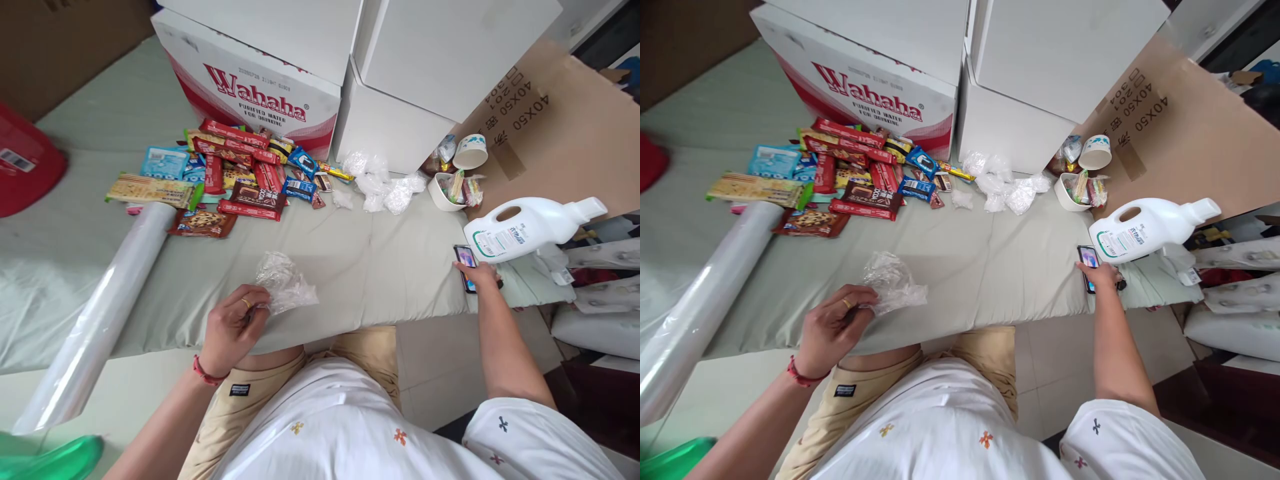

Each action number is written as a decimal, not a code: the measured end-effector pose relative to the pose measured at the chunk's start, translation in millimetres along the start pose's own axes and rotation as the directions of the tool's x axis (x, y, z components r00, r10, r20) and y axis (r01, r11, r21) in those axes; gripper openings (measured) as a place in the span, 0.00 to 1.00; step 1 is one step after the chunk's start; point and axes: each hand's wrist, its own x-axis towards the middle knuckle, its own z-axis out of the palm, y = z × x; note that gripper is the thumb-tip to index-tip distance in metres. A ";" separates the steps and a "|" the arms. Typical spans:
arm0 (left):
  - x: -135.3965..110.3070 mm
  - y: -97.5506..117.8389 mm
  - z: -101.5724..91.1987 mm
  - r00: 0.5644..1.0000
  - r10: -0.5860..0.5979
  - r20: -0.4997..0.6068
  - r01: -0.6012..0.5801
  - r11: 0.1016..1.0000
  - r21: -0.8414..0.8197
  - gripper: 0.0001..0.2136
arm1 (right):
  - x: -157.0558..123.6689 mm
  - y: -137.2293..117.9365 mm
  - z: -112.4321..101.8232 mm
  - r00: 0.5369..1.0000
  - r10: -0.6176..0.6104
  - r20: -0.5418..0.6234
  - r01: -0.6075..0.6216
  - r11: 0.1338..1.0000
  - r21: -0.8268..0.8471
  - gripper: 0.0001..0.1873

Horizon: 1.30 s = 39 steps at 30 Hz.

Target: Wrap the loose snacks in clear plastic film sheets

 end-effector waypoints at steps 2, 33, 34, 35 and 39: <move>-1.8 2.7 -0.8 1.000 -0.021 -0.006 0.021 0.999 -0.032 0.07 | -32.1 -22.5 -3.1 0.994 -0.054 -0.091 0.067 0.987 0.145 0.34; -10.9 55.6 51.0 0.787 -0.453 0.418 0.603 0.708 -0.368 0.25 | -281.1 -161.3 -16.8 0.761 -0.584 0.282 -0.309 0.056 0.950 0.24; -10.0 59.4 57.7 0.788 -0.449 0.421 0.596 0.725 -0.343 0.25 | -282.9 -161.5 -17.3 0.760 -0.585 0.285 -0.313 0.056 0.948 0.23; -8.6 62.4 63.7 0.789 -0.444 0.425 0.593 0.733 -0.333 0.23 | -283.5 -161.3 -18.2 0.752 -0.590 0.294 -0.321 0.062 0.945 0.23; -0.3 63.5 70.8 0.758 -0.432 0.490 0.639 0.644 -0.421 0.20 | -271.9 -154.8 -24.2 0.715 -0.589 0.376 -0.417 0.071 0.906 0.25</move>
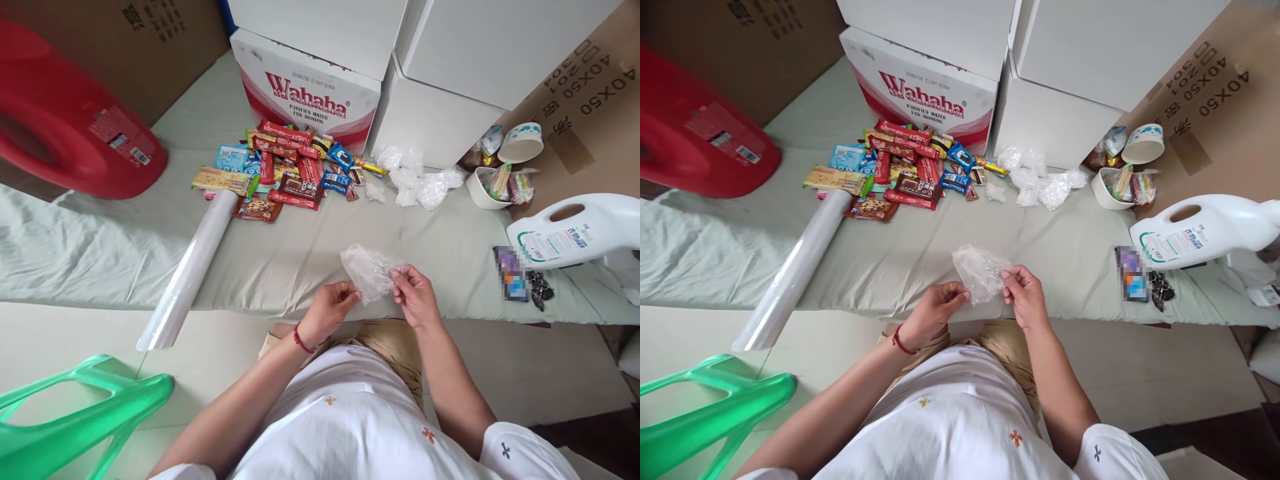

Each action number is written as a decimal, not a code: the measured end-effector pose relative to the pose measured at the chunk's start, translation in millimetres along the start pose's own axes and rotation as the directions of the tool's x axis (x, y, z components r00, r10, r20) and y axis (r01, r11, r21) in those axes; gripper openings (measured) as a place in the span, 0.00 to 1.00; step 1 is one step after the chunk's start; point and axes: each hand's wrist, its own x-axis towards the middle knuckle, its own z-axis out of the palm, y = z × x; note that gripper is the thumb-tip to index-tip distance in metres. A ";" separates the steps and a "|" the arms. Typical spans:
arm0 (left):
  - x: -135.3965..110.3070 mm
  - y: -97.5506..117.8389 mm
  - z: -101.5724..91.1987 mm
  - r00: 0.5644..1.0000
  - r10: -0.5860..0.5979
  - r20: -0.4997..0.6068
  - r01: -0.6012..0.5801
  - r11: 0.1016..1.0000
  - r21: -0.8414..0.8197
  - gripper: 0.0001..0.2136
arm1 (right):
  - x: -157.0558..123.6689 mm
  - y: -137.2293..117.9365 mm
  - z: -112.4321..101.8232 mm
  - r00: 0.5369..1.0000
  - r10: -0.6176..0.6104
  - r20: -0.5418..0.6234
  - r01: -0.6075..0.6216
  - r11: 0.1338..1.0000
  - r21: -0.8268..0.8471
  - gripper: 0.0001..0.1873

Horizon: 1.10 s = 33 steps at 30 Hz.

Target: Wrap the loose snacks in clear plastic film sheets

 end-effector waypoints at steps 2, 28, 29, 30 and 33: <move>1.9 2.4 -8.7 0.999 -0.024 0.039 0.028 0.995 -0.094 0.19 | 3.1 -6.1 -11.1 0.998 0.064 -0.012 -0.064 0.996 0.057 0.27; 31.8 24.8 14.6 0.997 0.045 -0.070 -0.056 0.985 -0.164 0.16 | -32.5 8.0 -11.7 0.887 -0.416 0.202 0.462 0.816 -0.347 0.09; 31.4 22.6 13.5 0.993 0.025 -0.117 -0.052 0.971 -0.235 0.14 | -30.6 10.5 -12.3 0.918 -0.377 0.126 0.397 0.867 -0.300 0.11; 30.5 20.8 12.0 0.987 0.015 -0.158 -0.060 0.956 -0.288 0.13 | -28.1 13.6 -13.2 0.949 -0.309 0.060 0.315 0.919 -0.237 0.13; 26.2 17.9 7.0 0.966 0.065 -0.249 -0.146 0.936 -0.320 0.10 | -20.6 22.3 -16.9 0.997 -0.081 0.009 0.082 0.992 -0.097 0.19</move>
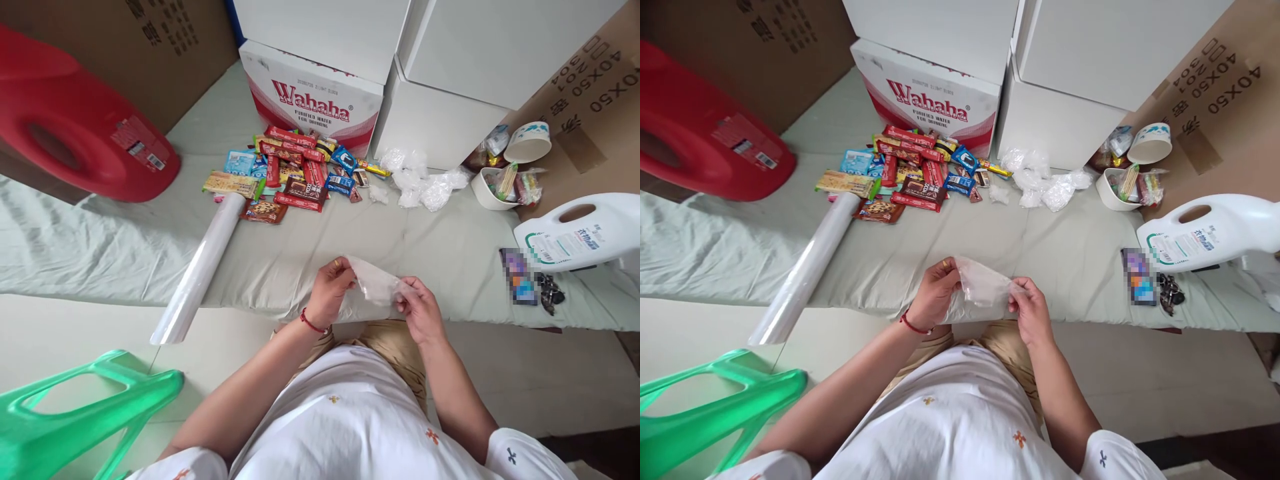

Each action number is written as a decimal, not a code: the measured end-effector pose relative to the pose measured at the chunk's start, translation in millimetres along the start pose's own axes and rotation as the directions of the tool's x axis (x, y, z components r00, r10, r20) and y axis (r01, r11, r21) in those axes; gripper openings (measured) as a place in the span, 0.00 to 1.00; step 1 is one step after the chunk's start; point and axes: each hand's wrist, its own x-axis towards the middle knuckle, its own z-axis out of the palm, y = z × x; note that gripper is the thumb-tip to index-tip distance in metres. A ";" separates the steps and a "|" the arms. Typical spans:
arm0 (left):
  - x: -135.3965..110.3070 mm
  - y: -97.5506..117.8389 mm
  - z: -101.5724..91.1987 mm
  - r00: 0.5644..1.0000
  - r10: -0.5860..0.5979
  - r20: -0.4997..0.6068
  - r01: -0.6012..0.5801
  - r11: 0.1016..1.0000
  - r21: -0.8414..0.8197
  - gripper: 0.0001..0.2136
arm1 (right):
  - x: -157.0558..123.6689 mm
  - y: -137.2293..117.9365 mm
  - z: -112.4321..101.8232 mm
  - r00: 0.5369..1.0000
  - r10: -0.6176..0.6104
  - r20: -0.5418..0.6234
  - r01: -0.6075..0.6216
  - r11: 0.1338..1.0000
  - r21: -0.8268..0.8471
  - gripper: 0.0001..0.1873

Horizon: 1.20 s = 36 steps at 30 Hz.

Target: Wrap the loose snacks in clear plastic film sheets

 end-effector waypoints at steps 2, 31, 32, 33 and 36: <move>-3.1 1.5 -3.3 0.997 0.080 -0.013 -0.079 0.993 0.083 0.08 | 2.3 2.5 -2.3 0.999 -0.002 0.054 0.006 0.998 -0.067 0.23; -24.5 -1.5 -43.5 0.935 0.312 0.170 -0.355 0.826 0.437 0.17 | 8.2 -16.9 1.2 0.967 -0.253 0.009 0.252 0.959 -0.133 0.17; -26.8 1.6 -41.6 0.912 0.351 0.214 -0.410 0.787 0.461 0.21 | 7.1 -17.8 1.4 0.960 -0.280 0.032 0.281 0.945 -0.167 0.16; -29.0 4.8 -38.6 0.884 0.400 0.243 -0.468 0.733 0.493 0.24 | 5.8 -19.1 1.9 0.953 -0.300 0.048 0.303 0.932 -0.200 0.16; -35.8 11.2 -24.7 0.782 0.572 0.247 -0.573 0.504 0.646 0.31 | 1.8 -23.6 4.5 0.938 -0.338 0.075 0.345 0.894 -0.285 0.16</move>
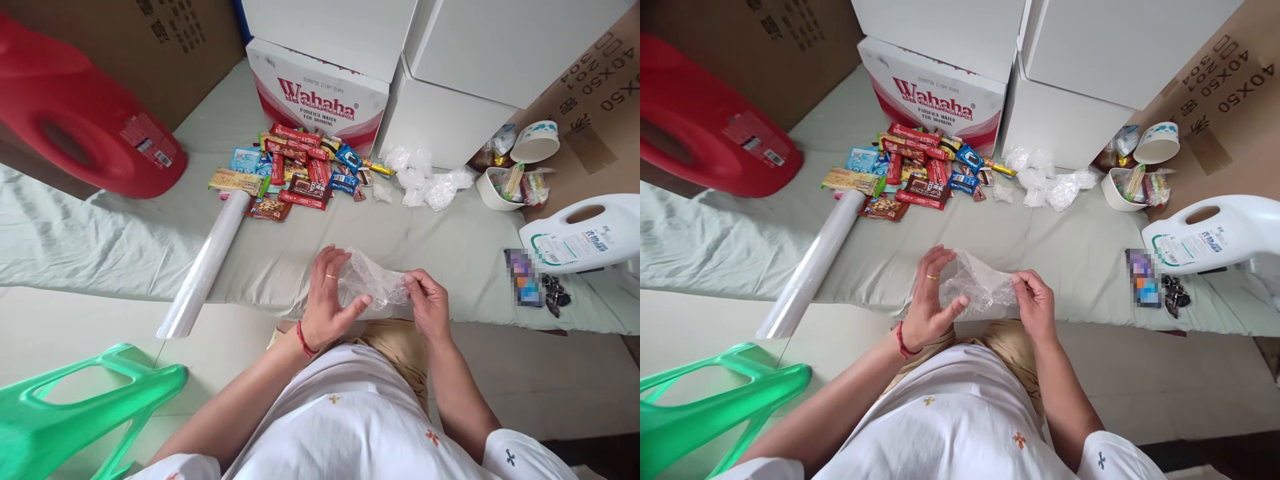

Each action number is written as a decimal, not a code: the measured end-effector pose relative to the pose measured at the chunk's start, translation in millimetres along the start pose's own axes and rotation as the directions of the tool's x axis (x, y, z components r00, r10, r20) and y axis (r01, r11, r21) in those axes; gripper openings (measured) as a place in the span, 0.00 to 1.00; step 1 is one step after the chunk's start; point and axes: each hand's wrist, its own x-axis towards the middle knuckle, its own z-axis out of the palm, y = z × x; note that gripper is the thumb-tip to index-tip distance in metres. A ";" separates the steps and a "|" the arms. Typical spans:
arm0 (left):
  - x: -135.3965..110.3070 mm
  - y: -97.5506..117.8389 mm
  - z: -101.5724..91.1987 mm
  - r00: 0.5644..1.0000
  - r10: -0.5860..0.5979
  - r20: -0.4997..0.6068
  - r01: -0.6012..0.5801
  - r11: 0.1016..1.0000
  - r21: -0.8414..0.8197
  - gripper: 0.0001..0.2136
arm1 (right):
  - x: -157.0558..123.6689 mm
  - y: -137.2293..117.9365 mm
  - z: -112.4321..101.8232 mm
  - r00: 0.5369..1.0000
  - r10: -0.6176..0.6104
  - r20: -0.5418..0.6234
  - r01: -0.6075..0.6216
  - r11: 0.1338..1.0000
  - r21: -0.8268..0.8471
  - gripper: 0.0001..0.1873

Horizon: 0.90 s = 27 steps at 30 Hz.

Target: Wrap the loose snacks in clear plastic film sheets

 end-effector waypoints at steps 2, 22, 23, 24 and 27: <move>-1.5 8.9 7.0 0.994 0.068 -0.089 -0.052 0.984 0.171 0.38 | -0.9 -3.5 1.1 1.000 -0.005 0.004 0.005 1.000 -0.029 0.16; 22.7 -4.7 23.9 0.911 -0.381 -0.161 0.348 0.916 -0.198 0.14 | -4.9 -8.2 6.6 0.998 0.011 -0.054 -0.013 0.999 -0.038 0.14; 23.8 -7.5 23.7 0.888 -0.425 -0.174 0.376 0.891 -0.254 0.14 | -4.7 -6.3 5.7 0.998 0.022 -0.058 -0.023 1.000 -0.018 0.13; 24.6 -10.1 24.0 0.867 -0.467 -0.175 0.403 0.863 -0.304 0.14 | -4.7 -4.6 5.1 0.998 0.033 -0.053 -0.033 0.999 0.001 0.13; 26.0 -17.4 25.1 0.802 -0.580 -0.142 0.473 0.762 -0.443 0.14 | -4.1 -1.7 3.9 0.996 0.081 -0.024 -0.079 0.994 0.074 0.15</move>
